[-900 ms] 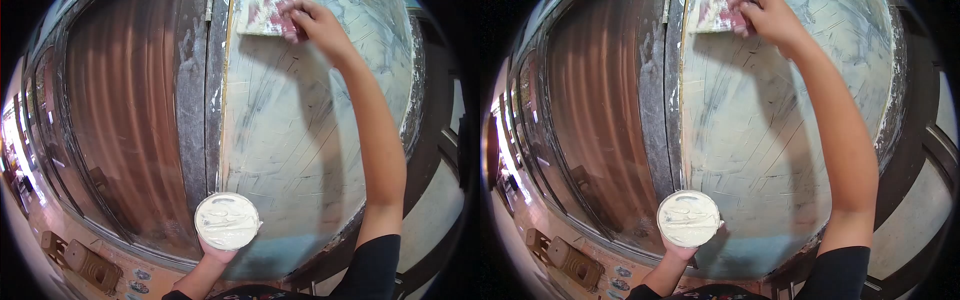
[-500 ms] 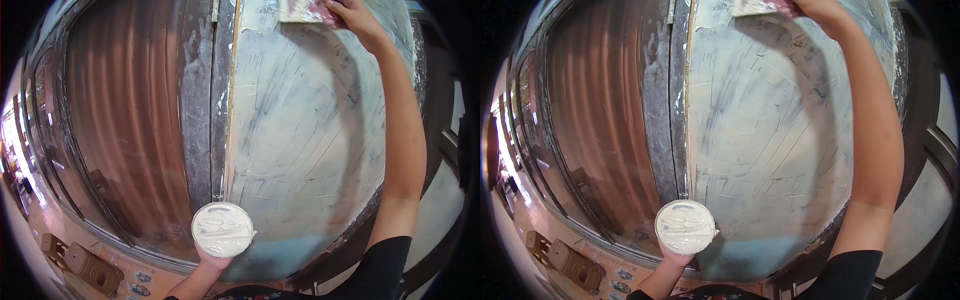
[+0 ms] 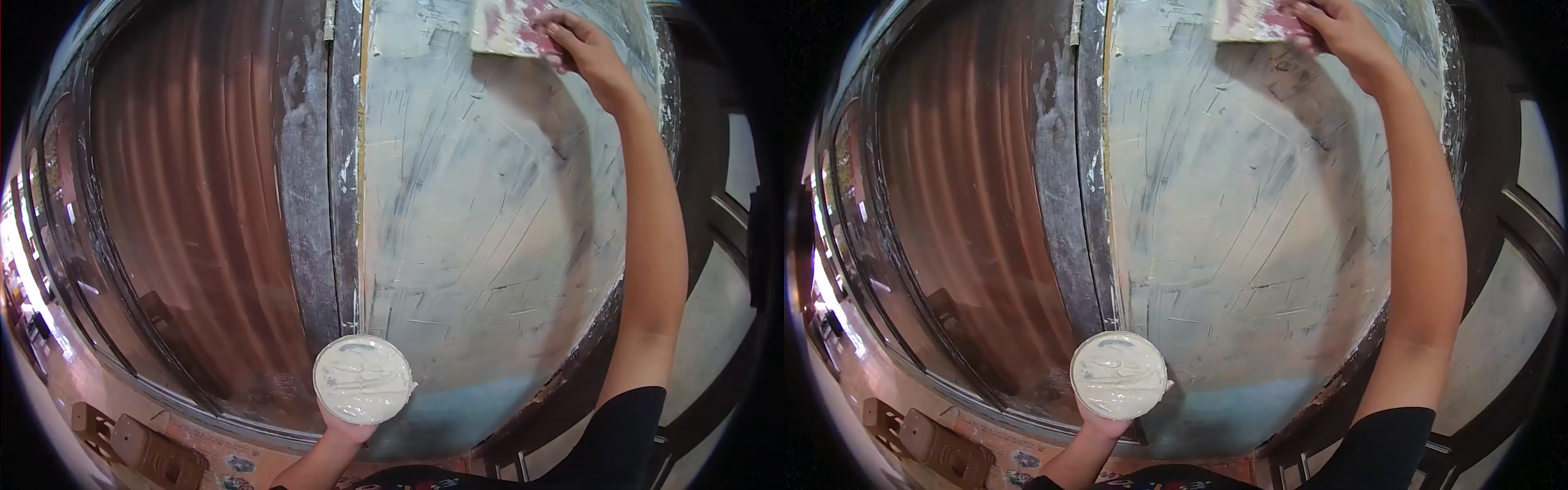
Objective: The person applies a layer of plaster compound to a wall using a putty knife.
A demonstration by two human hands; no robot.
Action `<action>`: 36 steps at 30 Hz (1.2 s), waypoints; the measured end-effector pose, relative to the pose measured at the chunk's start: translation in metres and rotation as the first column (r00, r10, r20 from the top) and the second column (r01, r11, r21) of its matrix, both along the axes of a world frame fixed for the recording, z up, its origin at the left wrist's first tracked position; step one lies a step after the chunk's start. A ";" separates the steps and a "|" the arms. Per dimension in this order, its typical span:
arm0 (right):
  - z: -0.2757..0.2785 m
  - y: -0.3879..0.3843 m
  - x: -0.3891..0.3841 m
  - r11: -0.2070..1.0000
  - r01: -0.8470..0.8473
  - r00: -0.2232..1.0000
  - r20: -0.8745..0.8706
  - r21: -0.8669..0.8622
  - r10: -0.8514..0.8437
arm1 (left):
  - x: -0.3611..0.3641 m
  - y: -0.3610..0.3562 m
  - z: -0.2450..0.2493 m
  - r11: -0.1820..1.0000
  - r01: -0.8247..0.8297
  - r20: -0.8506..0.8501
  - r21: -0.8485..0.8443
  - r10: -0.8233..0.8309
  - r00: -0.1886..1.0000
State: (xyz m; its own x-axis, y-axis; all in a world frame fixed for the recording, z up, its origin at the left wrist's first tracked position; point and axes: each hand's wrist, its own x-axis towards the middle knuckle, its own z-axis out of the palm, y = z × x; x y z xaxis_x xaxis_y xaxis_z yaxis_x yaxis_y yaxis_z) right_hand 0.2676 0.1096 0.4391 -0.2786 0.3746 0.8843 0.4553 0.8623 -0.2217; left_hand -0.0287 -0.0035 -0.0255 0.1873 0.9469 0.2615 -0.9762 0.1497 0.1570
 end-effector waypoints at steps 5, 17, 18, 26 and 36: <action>-0.007 -0.008 -0.061 0.986 0.081 0.996 -0.012 -0.148 -0.084 | 0.013 0.006 0.002 0.998 0.059 -0.020 0.014 -0.059 0.998; -0.036 0.019 0.063 0.887 0.274 0.950 0.041 0.373 -0.311 | 0.043 -0.008 0.000 0.996 0.092 -0.032 -0.005 -0.092 0.995; -0.048 -0.001 0.070 0.929 0.285 0.957 -0.013 0.237 -0.290 | 0.044 -0.010 -0.001 0.996 0.089 -0.029 -0.005 -0.089 0.996; -0.212 -0.074 0.029 0.924 -0.230 0.973 -0.092 -0.306 0.211 | 0.092 -0.009 -0.007 0.993 0.120 0.030 -0.005 -0.120 0.992; -0.333 -0.076 0.003 0.823 0.060 0.773 0.548 -0.566 0.321 | 0.144 -0.012 -0.012 0.983 0.180 0.051 0.024 -0.181 0.982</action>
